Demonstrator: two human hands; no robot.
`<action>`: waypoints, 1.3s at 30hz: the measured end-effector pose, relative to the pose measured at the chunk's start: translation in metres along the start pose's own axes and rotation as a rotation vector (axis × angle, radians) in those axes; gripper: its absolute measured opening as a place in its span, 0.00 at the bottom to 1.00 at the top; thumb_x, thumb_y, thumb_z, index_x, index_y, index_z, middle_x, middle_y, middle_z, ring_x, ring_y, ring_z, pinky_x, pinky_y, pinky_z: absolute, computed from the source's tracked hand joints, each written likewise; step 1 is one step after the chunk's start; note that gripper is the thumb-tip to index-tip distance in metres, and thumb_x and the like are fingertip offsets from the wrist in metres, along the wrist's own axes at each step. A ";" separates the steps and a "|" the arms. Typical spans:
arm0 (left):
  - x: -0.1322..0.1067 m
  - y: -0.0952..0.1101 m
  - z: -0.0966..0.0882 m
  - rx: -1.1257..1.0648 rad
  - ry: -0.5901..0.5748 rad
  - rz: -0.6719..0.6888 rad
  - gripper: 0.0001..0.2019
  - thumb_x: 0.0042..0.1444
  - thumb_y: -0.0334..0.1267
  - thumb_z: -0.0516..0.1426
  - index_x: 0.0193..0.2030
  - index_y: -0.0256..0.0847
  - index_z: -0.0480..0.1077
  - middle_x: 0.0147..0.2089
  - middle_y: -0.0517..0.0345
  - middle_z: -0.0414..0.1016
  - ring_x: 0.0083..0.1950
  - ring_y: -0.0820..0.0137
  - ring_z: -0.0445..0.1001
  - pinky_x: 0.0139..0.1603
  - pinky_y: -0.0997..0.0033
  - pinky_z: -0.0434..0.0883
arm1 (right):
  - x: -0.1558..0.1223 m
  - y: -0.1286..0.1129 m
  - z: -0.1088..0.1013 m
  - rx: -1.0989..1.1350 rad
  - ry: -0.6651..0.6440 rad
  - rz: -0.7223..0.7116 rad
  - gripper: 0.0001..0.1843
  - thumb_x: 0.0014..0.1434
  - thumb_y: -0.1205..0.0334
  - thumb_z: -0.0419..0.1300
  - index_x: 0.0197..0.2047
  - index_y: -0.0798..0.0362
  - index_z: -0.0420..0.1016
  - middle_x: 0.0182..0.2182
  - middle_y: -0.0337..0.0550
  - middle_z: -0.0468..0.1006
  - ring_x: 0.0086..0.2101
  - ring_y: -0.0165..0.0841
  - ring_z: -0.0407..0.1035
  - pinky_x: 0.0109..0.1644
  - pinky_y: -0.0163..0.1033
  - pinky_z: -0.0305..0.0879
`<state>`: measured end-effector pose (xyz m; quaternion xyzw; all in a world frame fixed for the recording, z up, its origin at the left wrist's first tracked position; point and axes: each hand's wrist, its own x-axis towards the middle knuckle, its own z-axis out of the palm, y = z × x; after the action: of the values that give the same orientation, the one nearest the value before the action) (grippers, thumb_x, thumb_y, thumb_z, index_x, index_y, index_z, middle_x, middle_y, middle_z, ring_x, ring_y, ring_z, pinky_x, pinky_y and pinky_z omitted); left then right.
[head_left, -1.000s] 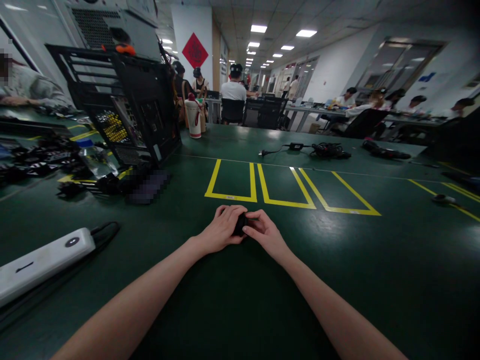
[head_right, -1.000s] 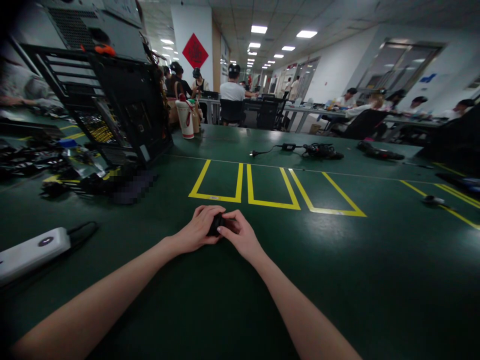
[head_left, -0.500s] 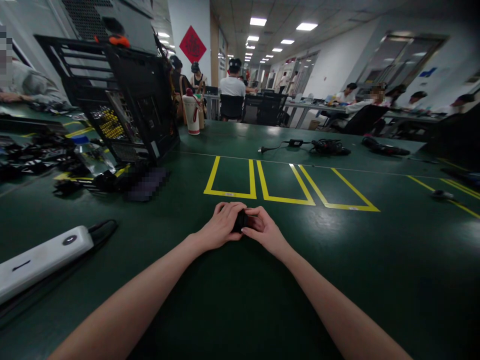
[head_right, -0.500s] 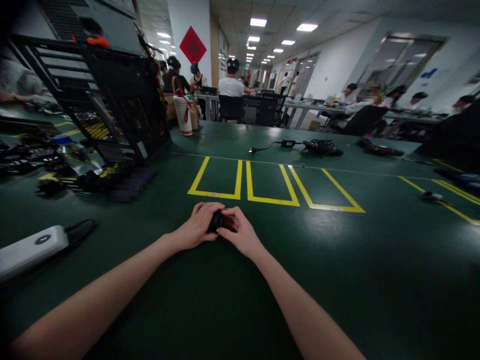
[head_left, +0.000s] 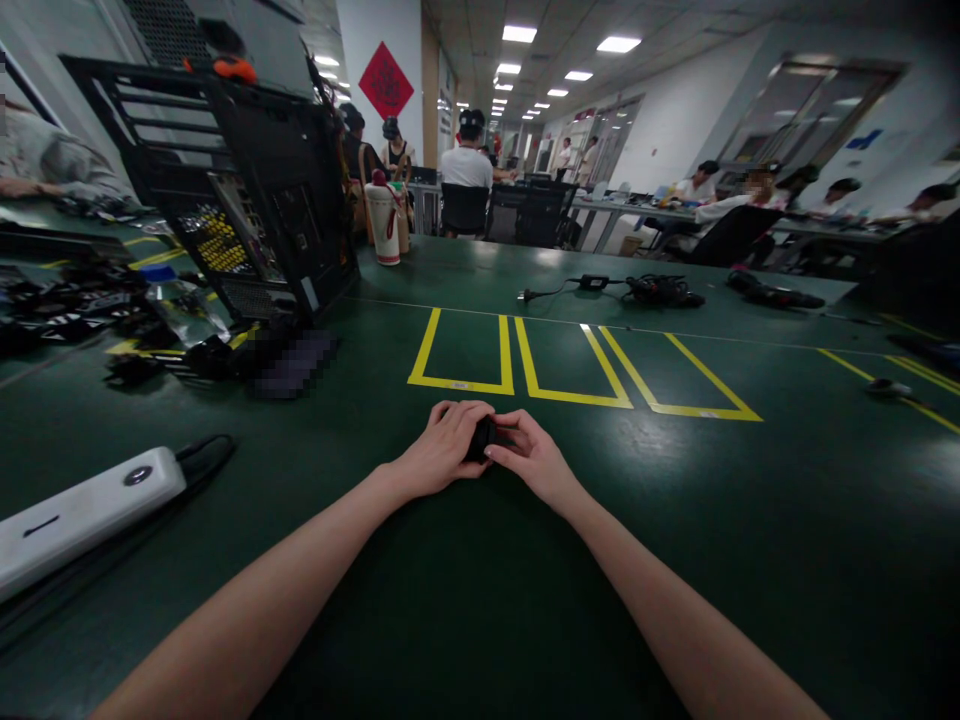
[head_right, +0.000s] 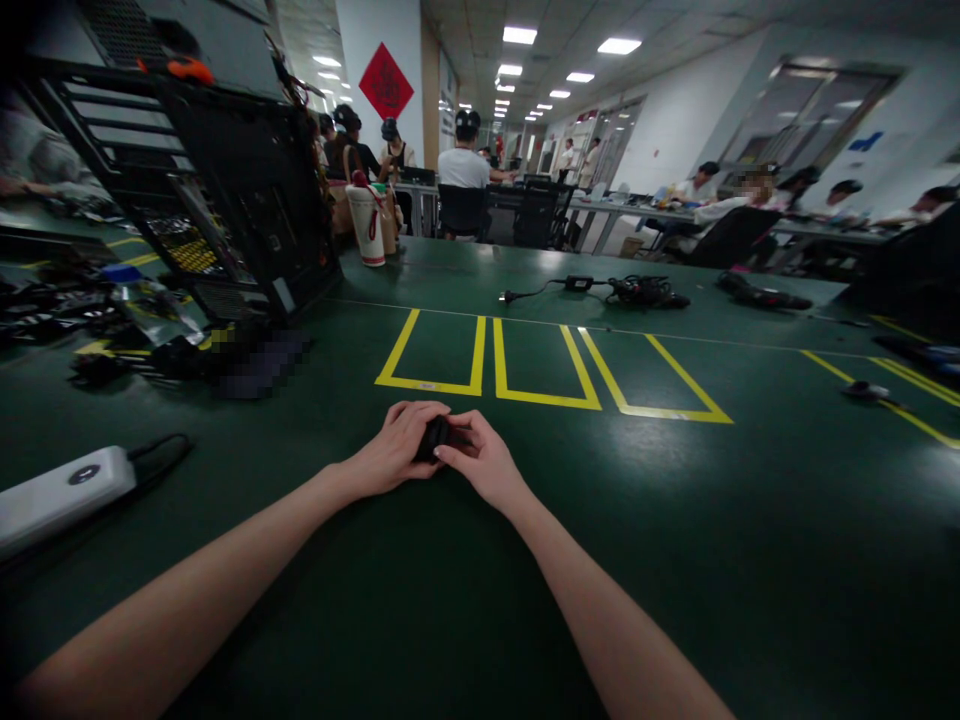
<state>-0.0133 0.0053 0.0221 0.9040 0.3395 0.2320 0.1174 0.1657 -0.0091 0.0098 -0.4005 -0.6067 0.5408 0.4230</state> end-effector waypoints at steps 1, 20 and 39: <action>0.000 0.000 0.000 0.000 0.000 0.000 0.28 0.51 0.36 0.56 0.57 0.41 0.47 0.56 0.47 0.60 0.57 0.58 0.60 0.59 0.51 0.53 | 0.000 0.001 0.000 0.020 -0.009 -0.008 0.17 0.48 0.65 0.63 0.42 0.49 0.64 0.43 0.39 0.71 0.48 0.35 0.66 0.53 0.46 0.64; -0.001 -0.002 0.001 -0.009 0.006 -0.001 0.29 0.50 0.36 0.57 0.57 0.41 0.48 0.56 0.47 0.59 0.58 0.59 0.59 0.60 0.52 0.52 | -0.002 -0.002 0.004 0.079 -0.028 -0.008 0.18 0.48 0.67 0.63 0.42 0.48 0.63 0.43 0.39 0.70 0.48 0.34 0.67 0.54 0.45 0.62; 0.001 0.000 0.002 -0.003 0.035 0.001 0.29 0.50 0.35 0.57 0.56 0.42 0.48 0.54 0.48 0.61 0.57 0.59 0.61 0.58 0.51 0.54 | 0.000 0.002 0.004 0.080 0.002 -0.022 0.15 0.49 0.64 0.63 0.40 0.48 0.64 0.41 0.39 0.71 0.46 0.35 0.67 0.53 0.46 0.63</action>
<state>-0.0123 0.0059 0.0206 0.8998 0.3405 0.2484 0.1129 0.1617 -0.0105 0.0071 -0.3769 -0.5885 0.5597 0.4453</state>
